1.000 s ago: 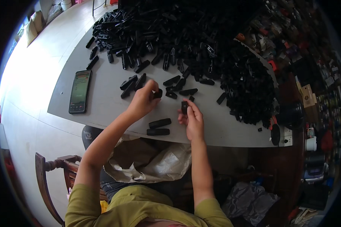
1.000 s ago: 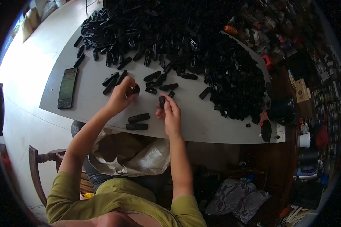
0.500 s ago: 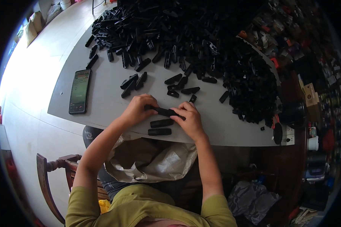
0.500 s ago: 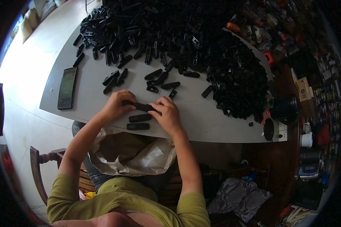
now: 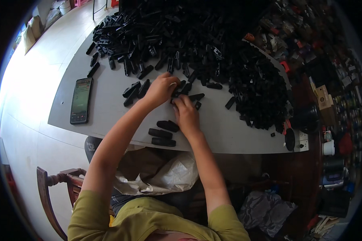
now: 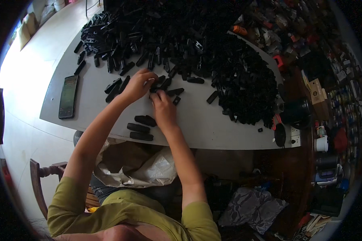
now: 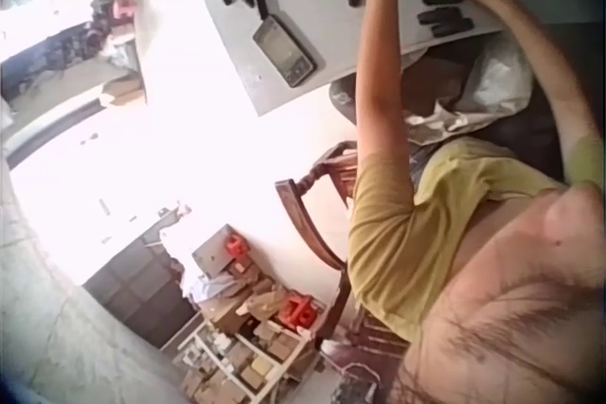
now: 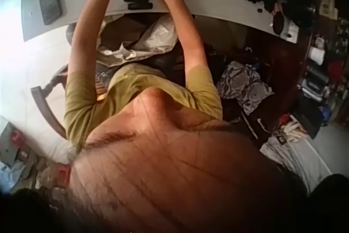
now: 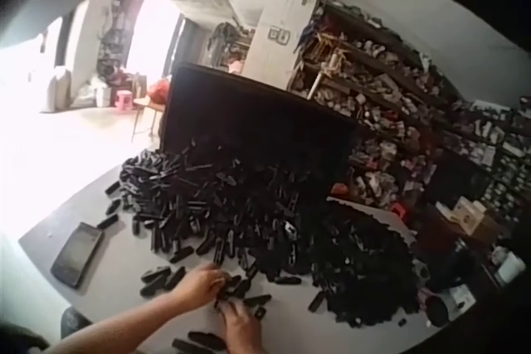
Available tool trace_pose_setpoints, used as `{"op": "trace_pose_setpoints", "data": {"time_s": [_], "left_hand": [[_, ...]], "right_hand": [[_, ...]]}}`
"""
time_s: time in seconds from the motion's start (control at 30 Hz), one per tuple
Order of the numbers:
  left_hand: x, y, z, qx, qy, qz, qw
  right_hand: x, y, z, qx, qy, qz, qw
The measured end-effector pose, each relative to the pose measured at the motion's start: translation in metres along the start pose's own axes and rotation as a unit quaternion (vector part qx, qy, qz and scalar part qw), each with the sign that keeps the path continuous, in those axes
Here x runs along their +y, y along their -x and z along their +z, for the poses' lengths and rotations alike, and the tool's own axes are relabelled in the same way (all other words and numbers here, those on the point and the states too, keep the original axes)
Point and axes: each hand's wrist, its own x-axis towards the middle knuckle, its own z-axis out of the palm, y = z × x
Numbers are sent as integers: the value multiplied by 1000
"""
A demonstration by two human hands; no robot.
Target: Sorting and placing small black plastic components from a table into a bag.
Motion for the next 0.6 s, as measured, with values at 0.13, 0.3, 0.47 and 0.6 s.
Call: {"op": "trace_pose_setpoints", "data": {"time_s": [0.13,0.3,0.47,0.6], "left_hand": [[-19,-7,9,-58,-85,-24,994],[-7,24,-16,-11,37,-131,991],[17,65,-32,-112,17,-6,994],[20,66,-37,-97,-49,97,989]], "right_hand": [[-1,11,-4,-32,10,36,999],[8,25,-30,67,-638,332,692],[14,33,-18,-23,-533,264,804],[4,26,-16,-29,-255,126,958]]}}
